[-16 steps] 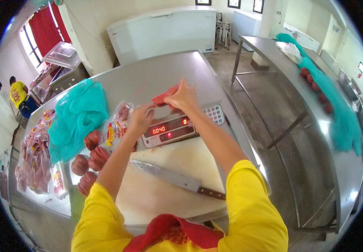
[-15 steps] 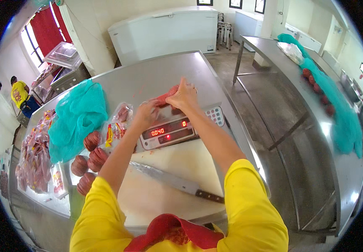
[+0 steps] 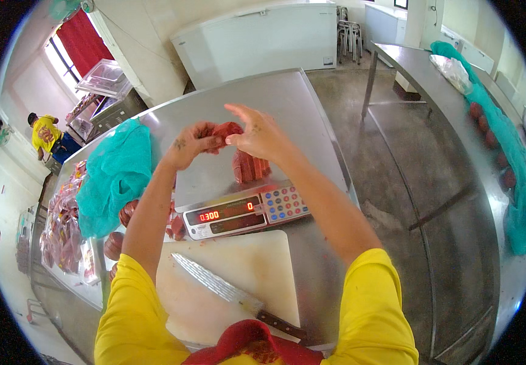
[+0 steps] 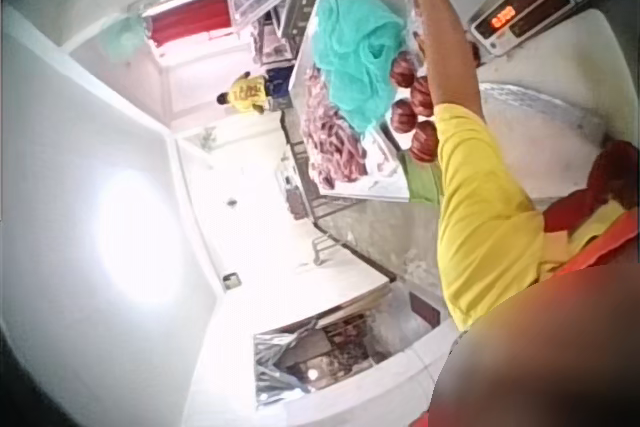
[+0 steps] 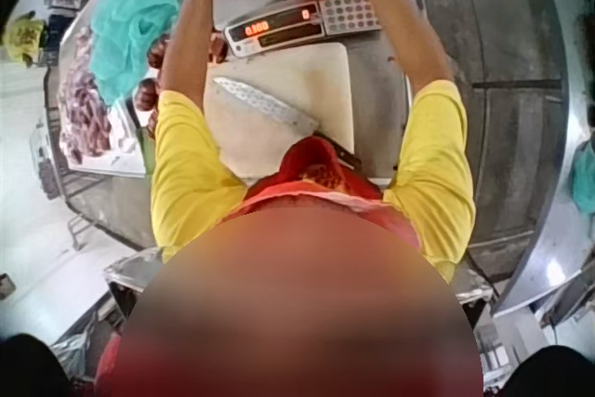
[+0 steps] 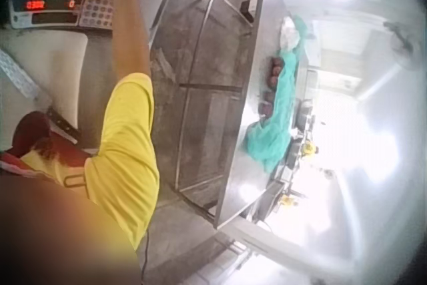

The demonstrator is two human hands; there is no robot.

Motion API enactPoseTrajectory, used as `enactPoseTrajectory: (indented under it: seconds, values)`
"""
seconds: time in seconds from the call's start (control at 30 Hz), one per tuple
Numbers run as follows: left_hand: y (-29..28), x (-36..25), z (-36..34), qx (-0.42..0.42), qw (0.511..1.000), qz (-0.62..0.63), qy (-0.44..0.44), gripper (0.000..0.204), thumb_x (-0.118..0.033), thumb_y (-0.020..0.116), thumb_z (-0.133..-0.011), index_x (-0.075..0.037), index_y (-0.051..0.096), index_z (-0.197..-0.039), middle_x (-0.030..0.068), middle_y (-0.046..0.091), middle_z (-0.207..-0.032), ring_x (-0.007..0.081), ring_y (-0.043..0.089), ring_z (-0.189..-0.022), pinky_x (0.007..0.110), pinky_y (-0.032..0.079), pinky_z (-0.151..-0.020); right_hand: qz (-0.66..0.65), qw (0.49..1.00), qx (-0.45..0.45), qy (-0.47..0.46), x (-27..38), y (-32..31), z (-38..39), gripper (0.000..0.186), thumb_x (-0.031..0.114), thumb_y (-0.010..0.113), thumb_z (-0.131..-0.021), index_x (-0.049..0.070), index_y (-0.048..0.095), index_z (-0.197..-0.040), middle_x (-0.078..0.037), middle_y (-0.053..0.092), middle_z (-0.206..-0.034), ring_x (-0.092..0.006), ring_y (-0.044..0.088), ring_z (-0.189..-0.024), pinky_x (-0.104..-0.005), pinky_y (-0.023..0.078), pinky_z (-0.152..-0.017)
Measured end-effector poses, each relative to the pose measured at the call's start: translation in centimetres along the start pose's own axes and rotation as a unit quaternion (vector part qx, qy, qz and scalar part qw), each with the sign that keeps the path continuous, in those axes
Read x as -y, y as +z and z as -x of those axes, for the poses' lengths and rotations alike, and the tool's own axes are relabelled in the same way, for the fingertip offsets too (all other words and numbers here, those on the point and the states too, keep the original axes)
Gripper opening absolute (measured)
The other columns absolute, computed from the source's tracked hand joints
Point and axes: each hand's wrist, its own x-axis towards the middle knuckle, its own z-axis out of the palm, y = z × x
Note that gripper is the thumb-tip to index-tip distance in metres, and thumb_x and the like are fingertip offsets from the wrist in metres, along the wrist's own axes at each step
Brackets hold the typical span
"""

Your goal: The person slices red meat into portions on a white cutting board using a knife, then places the slices onto a digital scale to measure weight. The person repeats this process multiple times, handling the meat and knife throughout.

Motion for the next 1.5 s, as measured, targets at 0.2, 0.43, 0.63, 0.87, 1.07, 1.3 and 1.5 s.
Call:
enactPoseTrajectory:
  seconds: [0.2, 0.43, 0.63, 0.87, 1.07, 1.3, 1.5]
  values:
    - [3.3, -2.5, -1.3, -0.037, 0.993, -0.101, 0.056, 0.040, -0.029, 0.067, -0.086, 0.000, 0.058, -0.111, 0.0071, 0.064, -0.099, 0.0140, 0.061, -0.090, 0.029, 0.050, -0.080, 0.028, 0.989, 0.145, 0.001, -5.0, -4.9, -0.8, 0.031, 0.000, 0.063, -0.069, 0.002, 0.061, -0.100, -0.012, 0.066, -0.090, -0.0223, 0.062, -0.074, -0.0336, 0.049, -0.069]
    - [3.9, 3.5, -1.2, -0.205, 0.977, -0.057, 0.010, 0.042, -0.039, 0.061, -0.090, -0.002, 0.061, -0.109, 0.0048, 0.064, -0.100, 0.0097, 0.058, -0.095, 0.026, 0.045, -0.084, 0.053, 0.982, 0.180, 0.038, -10.5, -2.8, 1.0, 0.039, -0.008, 0.051, -0.068, 0.002, 0.059, -0.105, -0.014, 0.064, -0.092, -0.0256, 0.062, -0.084, -0.0351, 0.049, -0.070]
    - [2.4, 4.4, 2.4, -0.279, 0.945, -0.146, 0.090, 0.037, -0.034, 0.058, -0.092, -0.002, 0.062, -0.110, 0.0026, 0.064, -0.095, 0.0077, 0.055, -0.092, 0.024, 0.044, -0.083, 0.227, 0.972, -0.015, 0.060, -10.8, -0.8, 1.3, 0.037, -0.004, 0.052, -0.075, 0.003, 0.057, -0.111, -0.017, 0.064, -0.101, -0.0340, 0.062, -0.091, -0.0376, 0.049, -0.081]
    - [-0.4, 2.6, 19.5, -0.361, 0.920, -0.120, 0.092, 0.027, -0.010, 0.056, -0.093, 0.004, 0.055, -0.116, 0.0112, 0.061, -0.113, 0.0151, 0.057, -0.105, 0.027, 0.045, -0.090, 0.159, 0.976, -0.025, 0.149, -7.7, -4.6, 4.2, 0.035, 0.003, 0.057, -0.081, 0.005, 0.057, -0.117, -0.013, 0.063, -0.112, -0.0216, 0.063, -0.096, -0.0339, 0.049, -0.084]
    - [2.4, 5.8, 34.9, -0.409, 0.891, -0.161, -0.109, 0.026, -0.014, 0.058, -0.092, 0.002, 0.055, -0.112, 0.0073, 0.062, -0.105, 0.0134, 0.058, -0.098, 0.026, 0.044, -0.088, 0.189, 0.974, -0.019, 0.123, -1.9, -4.4, 7.9, 0.037, 0.004, 0.061, -0.080, 0.005, 0.056, -0.117, -0.012, 0.063, -0.110, -0.0216, 0.063, -0.092, -0.0341, 0.050, -0.082]
    - [8.1, 10.0, 42.7, -0.397, 0.904, -0.040, -0.151, 0.021, -0.010, 0.061, -0.089, -0.003, 0.059, -0.109, 0.0074, 0.065, -0.099, 0.0131, 0.062, -0.094, 0.028, 0.050, -0.081, 0.205, 0.973, 0.018, 0.103, 5.6, -2.1, 11.4, 0.039, 0.007, 0.064, -0.081, 0.006, 0.056, -0.120, -0.011, 0.062, -0.112, -0.0187, 0.060, -0.098, -0.0315, 0.050, -0.080]
    - [5.8, 8.9, 46.7, -0.400, 0.894, -0.186, -0.078, 0.020, -0.012, 0.058, -0.090, -0.003, 0.061, -0.108, 0.0106, 0.066, -0.101, 0.0177, 0.066, -0.089, 0.029, 0.052, -0.080, 0.131, 0.979, 0.112, 0.109, 14.3, 4.7, 15.6, 0.039, 0.006, 0.062, -0.083, -0.001, 0.055, -0.120, -0.010, 0.058, -0.113, -0.0179, 0.055, -0.103, -0.0317, 0.047, -0.084]
